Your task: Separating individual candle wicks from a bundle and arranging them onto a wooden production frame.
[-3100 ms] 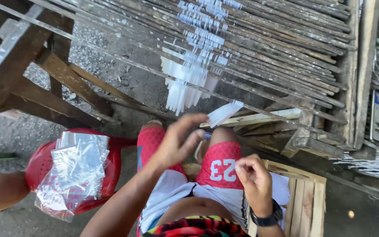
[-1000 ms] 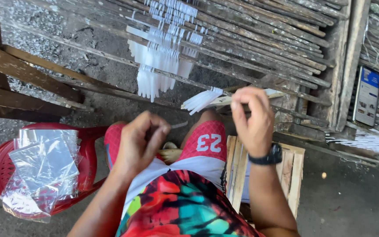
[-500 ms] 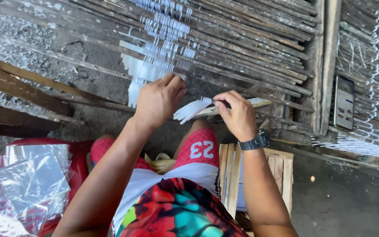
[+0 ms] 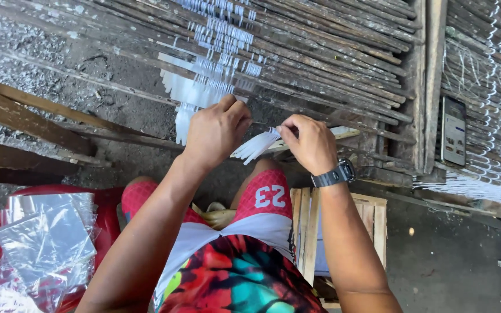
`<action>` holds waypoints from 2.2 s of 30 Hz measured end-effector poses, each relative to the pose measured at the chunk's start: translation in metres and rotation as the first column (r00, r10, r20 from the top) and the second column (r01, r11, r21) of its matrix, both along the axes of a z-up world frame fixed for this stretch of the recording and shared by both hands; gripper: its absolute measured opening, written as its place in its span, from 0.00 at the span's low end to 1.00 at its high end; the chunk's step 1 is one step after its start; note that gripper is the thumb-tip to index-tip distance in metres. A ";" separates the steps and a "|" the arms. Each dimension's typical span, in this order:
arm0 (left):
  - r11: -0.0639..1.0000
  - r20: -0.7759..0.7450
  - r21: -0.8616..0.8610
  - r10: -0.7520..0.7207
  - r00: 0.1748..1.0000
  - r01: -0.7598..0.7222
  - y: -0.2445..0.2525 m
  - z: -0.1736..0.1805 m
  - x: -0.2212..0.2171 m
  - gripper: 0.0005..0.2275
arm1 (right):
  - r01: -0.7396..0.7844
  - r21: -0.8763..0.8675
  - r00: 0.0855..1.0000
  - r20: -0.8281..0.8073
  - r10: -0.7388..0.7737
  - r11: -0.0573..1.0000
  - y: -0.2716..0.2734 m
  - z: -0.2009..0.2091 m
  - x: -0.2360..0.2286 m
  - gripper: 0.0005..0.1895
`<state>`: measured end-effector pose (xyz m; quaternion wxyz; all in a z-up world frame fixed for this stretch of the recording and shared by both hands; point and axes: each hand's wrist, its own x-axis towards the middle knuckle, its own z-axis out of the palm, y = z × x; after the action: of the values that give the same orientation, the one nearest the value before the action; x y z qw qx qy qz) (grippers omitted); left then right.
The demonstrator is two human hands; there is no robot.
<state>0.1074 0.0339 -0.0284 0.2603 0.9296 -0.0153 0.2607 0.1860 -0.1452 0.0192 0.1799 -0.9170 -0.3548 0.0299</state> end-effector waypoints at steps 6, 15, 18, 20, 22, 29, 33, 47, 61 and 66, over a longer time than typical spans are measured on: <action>1.000 -0.019 -0.022 0.003 1.000 -0.003 -0.003 0.000 0.000 0.04 | 0.045 0.070 0.975 -0.220 -0.028 0.997 -0.008 -0.003 0.002 0.07; 0.999 -0.064 -0.011 0.030 0.997 -0.031 -0.003 0.005 -0.002 0.04 | 0.092 -0.106 0.983 -0.151 -0.108 0.990 0.012 0.015 -0.011 0.16; 1.000 -0.046 -0.016 0.011 0.999 -0.012 -0.001 0.000 -0.001 0.03 | 0.166 -0.268 0.969 -0.133 -0.207 0.949 0.026 0.009 -0.011 0.25; 1.000 -0.044 -0.026 0.013 0.999 -0.014 -0.001 -0.001 -0.001 0.03 | 0.183 -0.278 0.963 -0.143 -0.229 0.943 0.025 0.011 -0.009 0.26; 0.999 -0.044 -0.035 0.017 0.999 -0.018 -0.002 -0.005 -0.002 0.04 | 0.196 -0.289 0.956 -0.156 -0.248 0.937 0.023 0.013 -0.009 0.27; 0.999 -0.017 -0.031 0.006 1.000 -0.006 -0.003 -0.008 0.000 0.04 | 0.162 -0.184 0.923 -0.320 -0.215 0.969 0.014 -0.002 0.005 0.17; 1.000 -0.020 -0.005 0.018 1.000 -0.018 -0.004 -0.006 0.000 0.03 | 0.177 -0.063 0.927 -0.325 -0.188 0.982 0.006 -0.023 0.011 0.08; 1.000 0.068 0.007 0.023 0.997 -0.023 -0.004 -0.015 0.004 0.05 | -0.122 -0.257 0.775 0.578 0.254 0.959 0.012 -0.011 -0.014 0.05; 0.988 0.166 0.130 0.057 0.984 -0.079 -0.008 0.000 0.000 0.07 | 0.070 0.299 0.974 0.183 -0.129 0.952 0.002 -0.034 -0.011 0.03; 0.974 0.243 0.213 -0.131 0.961 0.079 -0.002 0.008 0.006 0.07 | 0.032 0.329 0.990 0.116 -0.074 0.944 0.002 -0.027 -0.012 0.04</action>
<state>0.1138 0.0316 -0.0203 0.1743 0.9077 -0.1243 0.3609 0.1745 -0.1429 -0.0078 0.3072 -0.8838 -0.3406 -0.0925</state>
